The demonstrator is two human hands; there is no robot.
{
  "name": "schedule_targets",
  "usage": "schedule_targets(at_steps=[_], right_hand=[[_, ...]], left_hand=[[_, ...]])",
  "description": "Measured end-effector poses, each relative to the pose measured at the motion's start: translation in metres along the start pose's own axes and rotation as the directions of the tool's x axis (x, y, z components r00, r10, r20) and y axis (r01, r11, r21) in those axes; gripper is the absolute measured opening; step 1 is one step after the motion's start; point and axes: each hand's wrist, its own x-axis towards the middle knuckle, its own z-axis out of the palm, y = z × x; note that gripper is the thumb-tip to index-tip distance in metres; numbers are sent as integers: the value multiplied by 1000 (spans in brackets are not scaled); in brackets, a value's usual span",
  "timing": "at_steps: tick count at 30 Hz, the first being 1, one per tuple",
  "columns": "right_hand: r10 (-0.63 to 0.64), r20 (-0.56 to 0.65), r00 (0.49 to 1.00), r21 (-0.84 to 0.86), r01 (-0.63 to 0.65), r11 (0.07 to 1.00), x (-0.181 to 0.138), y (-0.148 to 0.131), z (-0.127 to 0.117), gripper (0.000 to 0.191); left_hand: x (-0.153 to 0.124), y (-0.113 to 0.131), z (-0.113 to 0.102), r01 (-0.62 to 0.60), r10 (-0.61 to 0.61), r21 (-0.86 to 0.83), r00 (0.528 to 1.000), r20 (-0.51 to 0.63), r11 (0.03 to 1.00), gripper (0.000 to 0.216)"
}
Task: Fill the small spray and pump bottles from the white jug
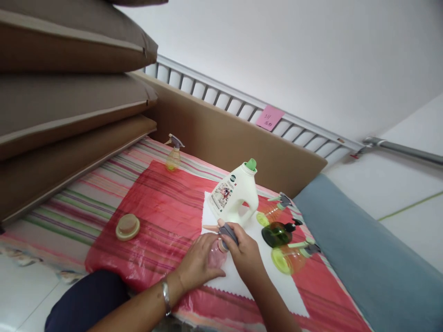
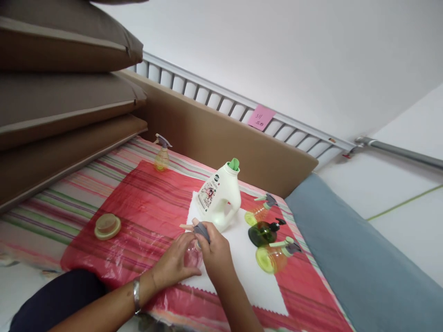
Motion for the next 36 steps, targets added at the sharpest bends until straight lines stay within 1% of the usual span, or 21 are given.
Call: schedule_targets(at_steps=[4, 6, 9, 13, 16, 18, 19, 22, 26, 29, 33, 34, 36], right_hand=[[-13, 29, 999, -37, 14, 999, 4, -3, -2, 20], [-3, 16, 1000, -54, 4, 999, 8, -5, -4, 17], [15, -7, 1000, -56, -16, 998, 12, -6, -6, 16], [32, 14, 999, -104, -30, 994, 16, -5, -7, 14], [46, 58, 997, -180, -34, 983, 18, -4, -10, 16], [57, 108, 993, -230, -31, 973, 19, -5, -13, 17], [62, 139, 988, -253, -25, 967, 20, -5, -15, 19], [81, 246, 966, -313, 0, 950, 24, -10, -22, 24], [121, 348, 930, -373, 19, 928, 29, -19, -34, 24], [116, 375, 920, -396, 46, 917, 29, -22, -43, 26], [87, 386, 919, -410, 87, 908, 28, -20, -49, 27], [80, 390, 917, -412, 96, 906, 28, -19, -50, 27], [67, 398, 915, -416, 114, 902, 28, -17, -50, 27]], left_hand=[[-2, -7, 2, 3, -3, 50, 1000, -3, 999, 80], [-3, -5, 2, 24, -23, 72, 1000, -20, 997, 81], [-5, 6, 1, 84, -77, 55, 991, -113, 995, 72], [2, 29, 6, 162, -167, -43, 945, -282, 986, 46], [13, 38, 15, 195, -255, -193, 893, -370, 962, 38], [20, 39, 21, 189, -286, -266, 872, -397, 945, 35], [22, 39, 23, 179, -285, -280, 871, -401, 943, 33], [26, 35, 22, 157, -256, -271, 888, -383, 950, 30], [25, 31, 15, 175, -261, -258, 899, -351, 950, 27], [24, 34, 10, 197, -274, -259, 911, -309, 946, 27], [25, 45, 4, 226, -287, -284, 938, -194, 932, 30], [26, 48, 3, 229, -287, -288, 941, -179, 930, 30], [28, 52, 4, 222, -283, -291, 941, -186, 930, 33]])
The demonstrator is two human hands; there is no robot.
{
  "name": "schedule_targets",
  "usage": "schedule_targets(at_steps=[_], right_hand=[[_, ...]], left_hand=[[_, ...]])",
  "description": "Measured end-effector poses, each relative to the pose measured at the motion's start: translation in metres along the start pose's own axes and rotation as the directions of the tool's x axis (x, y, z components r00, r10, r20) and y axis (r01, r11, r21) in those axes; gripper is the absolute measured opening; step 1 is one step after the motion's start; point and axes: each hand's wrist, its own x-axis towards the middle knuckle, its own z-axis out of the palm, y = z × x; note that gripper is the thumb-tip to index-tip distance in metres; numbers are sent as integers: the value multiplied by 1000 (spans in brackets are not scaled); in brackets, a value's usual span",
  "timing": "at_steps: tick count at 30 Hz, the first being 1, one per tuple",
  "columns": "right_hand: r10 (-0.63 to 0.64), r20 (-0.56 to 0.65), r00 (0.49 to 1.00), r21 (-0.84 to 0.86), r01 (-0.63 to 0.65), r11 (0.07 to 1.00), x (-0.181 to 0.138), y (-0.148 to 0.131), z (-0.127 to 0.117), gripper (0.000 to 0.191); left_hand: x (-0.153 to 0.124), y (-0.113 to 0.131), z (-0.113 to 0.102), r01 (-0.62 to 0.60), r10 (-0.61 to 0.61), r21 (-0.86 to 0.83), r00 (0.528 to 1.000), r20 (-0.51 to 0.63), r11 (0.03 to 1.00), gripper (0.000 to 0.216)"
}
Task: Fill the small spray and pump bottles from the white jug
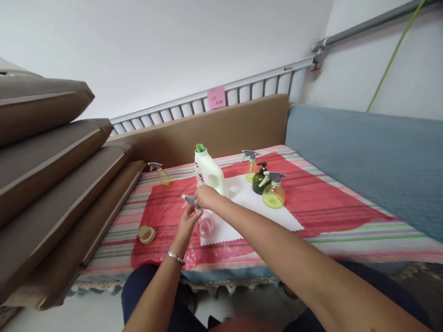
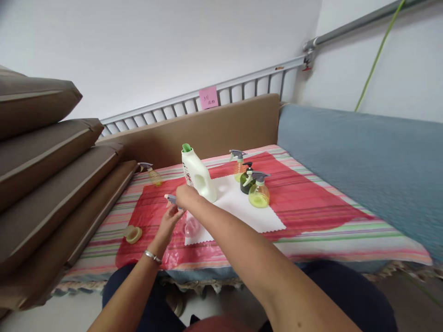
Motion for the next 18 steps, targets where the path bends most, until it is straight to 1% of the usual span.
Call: schedule_targets(at_steps=[3, 5, 10, 12, 15, 18], right_hand=[[-7, -1, 1000, -19, 7, 1000, 2, 0, 1, 27], [-3, 2, 1000, -30, 3, 1000, 2, 0, -1, 28], [-15, 24, 1000, -51, 16, 999, 0, 0, -5, 26], [-19, 17, 1000, -55, 20, 998, -1, -1, -6, 25], [-21, 3, 1000, -49, 21, 999, -1, -2, -5, 26], [-16, 10, 1000, -41, 17, 999, 0, -2, -4, 25]], left_hand=[[3, 0, 5, -12, 11, -16, 999, -52, 1000, 36], [5, -1, 7, -4, 2, -37, 998, -58, 999, 35], [7, 2, -1, 51, -48, -77, 998, 49, 996, 32], [6, 2, -2, 51, -46, -86, 997, 61, 995, 36], [6, -2, 2, 24, -22, -101, 1000, 18, 995, 46], [7, -7, 4, 17, -18, -121, 1000, -11, 993, 43]])
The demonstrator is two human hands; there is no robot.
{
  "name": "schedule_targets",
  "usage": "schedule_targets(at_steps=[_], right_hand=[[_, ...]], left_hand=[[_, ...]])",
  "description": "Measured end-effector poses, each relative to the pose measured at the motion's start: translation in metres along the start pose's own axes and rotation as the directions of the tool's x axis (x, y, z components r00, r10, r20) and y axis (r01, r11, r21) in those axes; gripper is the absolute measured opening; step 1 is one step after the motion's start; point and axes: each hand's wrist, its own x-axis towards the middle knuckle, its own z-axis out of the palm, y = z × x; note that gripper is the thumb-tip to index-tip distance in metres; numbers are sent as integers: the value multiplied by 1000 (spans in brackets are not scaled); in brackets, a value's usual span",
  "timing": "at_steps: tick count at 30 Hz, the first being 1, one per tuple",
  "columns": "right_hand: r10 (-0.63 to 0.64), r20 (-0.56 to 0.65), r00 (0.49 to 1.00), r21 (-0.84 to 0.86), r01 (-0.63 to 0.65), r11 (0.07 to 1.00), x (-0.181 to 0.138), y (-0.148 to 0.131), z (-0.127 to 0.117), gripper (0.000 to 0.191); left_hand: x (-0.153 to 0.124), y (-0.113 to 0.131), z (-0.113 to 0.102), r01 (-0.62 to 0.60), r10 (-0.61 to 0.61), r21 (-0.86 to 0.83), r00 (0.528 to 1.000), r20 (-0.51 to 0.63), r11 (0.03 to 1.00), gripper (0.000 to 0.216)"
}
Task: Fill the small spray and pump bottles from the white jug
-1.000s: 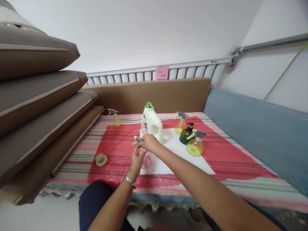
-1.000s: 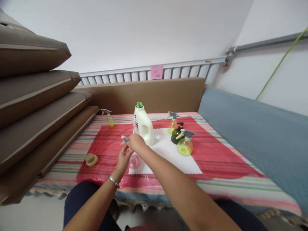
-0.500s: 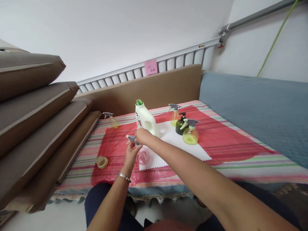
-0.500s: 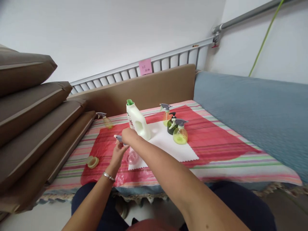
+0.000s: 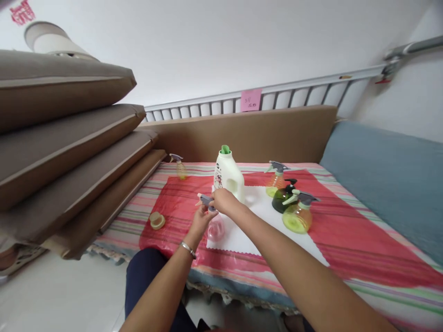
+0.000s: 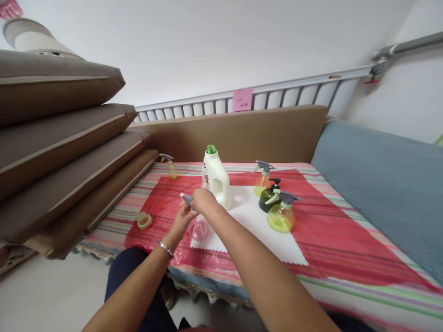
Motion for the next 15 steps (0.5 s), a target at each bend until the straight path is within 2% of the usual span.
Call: schedule_targets(at_steps=[5, 9, 12, 15], right_hand=[[-12, 2, 1000, -9, 12, 1000, 1, 3, 3, 24], [-13, -17, 1000, -17, 12, 1000, 4, 3, 7, 24], [-3, -19, 1000, -20, 3, 1000, 6, 3, 8, 25], [4, -13, 1000, -21, -4, 1000, 6, 3, 8, 26]], left_hand=[[0, 2, -10, 48, -47, -10, 996, 80, 999, 36], [-1, -2, -7, 24, -24, 5, 1000, 5, 1000, 43], [0, -8, -5, 14, -13, 18, 998, -58, 1000, 37], [0, -7, -9, 36, -36, 25, 999, -3, 999, 32]])
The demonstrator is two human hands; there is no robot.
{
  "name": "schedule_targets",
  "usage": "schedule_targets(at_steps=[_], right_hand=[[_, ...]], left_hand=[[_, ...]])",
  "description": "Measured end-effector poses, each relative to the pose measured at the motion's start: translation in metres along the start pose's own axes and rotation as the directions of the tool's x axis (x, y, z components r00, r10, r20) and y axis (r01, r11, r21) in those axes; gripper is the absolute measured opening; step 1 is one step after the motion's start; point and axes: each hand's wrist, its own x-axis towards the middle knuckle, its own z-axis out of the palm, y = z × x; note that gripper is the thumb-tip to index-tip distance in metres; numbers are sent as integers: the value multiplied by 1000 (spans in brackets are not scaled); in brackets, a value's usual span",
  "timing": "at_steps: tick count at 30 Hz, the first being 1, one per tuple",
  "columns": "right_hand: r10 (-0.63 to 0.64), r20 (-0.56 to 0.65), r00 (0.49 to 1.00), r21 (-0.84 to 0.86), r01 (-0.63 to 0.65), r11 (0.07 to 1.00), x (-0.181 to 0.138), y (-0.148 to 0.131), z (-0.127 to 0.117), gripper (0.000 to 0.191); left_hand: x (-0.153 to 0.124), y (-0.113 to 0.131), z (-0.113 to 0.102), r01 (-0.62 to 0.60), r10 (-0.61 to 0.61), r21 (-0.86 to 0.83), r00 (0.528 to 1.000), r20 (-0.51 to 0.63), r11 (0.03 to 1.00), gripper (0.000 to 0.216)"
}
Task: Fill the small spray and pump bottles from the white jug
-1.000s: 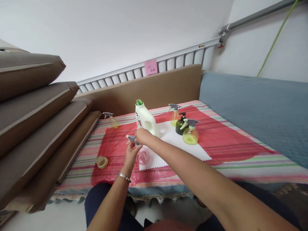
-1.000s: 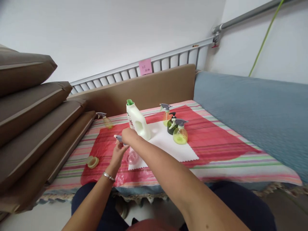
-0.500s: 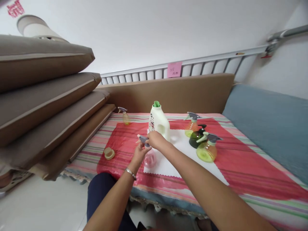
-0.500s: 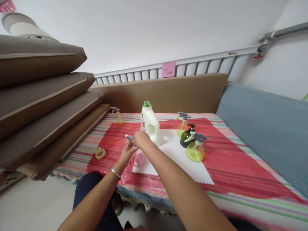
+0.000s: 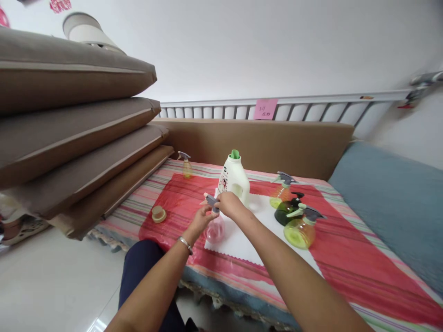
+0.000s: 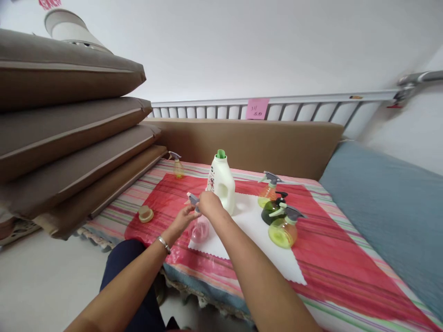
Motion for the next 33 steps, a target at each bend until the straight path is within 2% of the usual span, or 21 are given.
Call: schedule_targets(at_steps=[3, 7, 10, 16, 20, 23, 27, 29, 33], right_hand=[[2, 4, 1000, -2, -2, 1000, -1, 0, -1, 26], [7, 10, 1000, -15, -7, 1000, -1, -4, -2, 25], [13, 17, 1000, -25, -12, 1000, 0, -5, -1, 26], [3, 17, 1000, -32, -2, 999, 1, -4, 0, 26], [-1, 10, 1000, -33, 1, 999, 2, -6, 1, 25], [-3, 9, 1000, -32, 3, 999, 2, -6, 1, 25], [-4, 15, 1000, -27, 4, 1000, 3, -4, 3, 25], [-7, 11, 1000, -27, 7, 1000, 3, -3, 4, 25], [-15, 5, 1000, -33, 15, 999, 3, -3, 6, 25]], left_hand=[[-1, 4, -3, 11, -11, 8, 998, 60, 1000, 32], [-2, 2, 5, -37, 37, 17, 999, -21, 999, 47], [-1, -1, 6, -52, 53, 18, 997, -51, 999, 39], [2, 6, -7, -9, 7, 20, 994, 111, 1000, 34], [0, 4, 3, -47, 46, 32, 999, 23, 998, 53], [1, 0, 7, -46, 47, 32, 999, -27, 998, 47], [3, 3, -3, 6, -7, 19, 996, 90, 1000, 34], [4, 6, -6, 18, -21, 23, 992, 126, 1000, 34], [2, 5, 2, -15, 14, 32, 999, 33, 999, 47]])
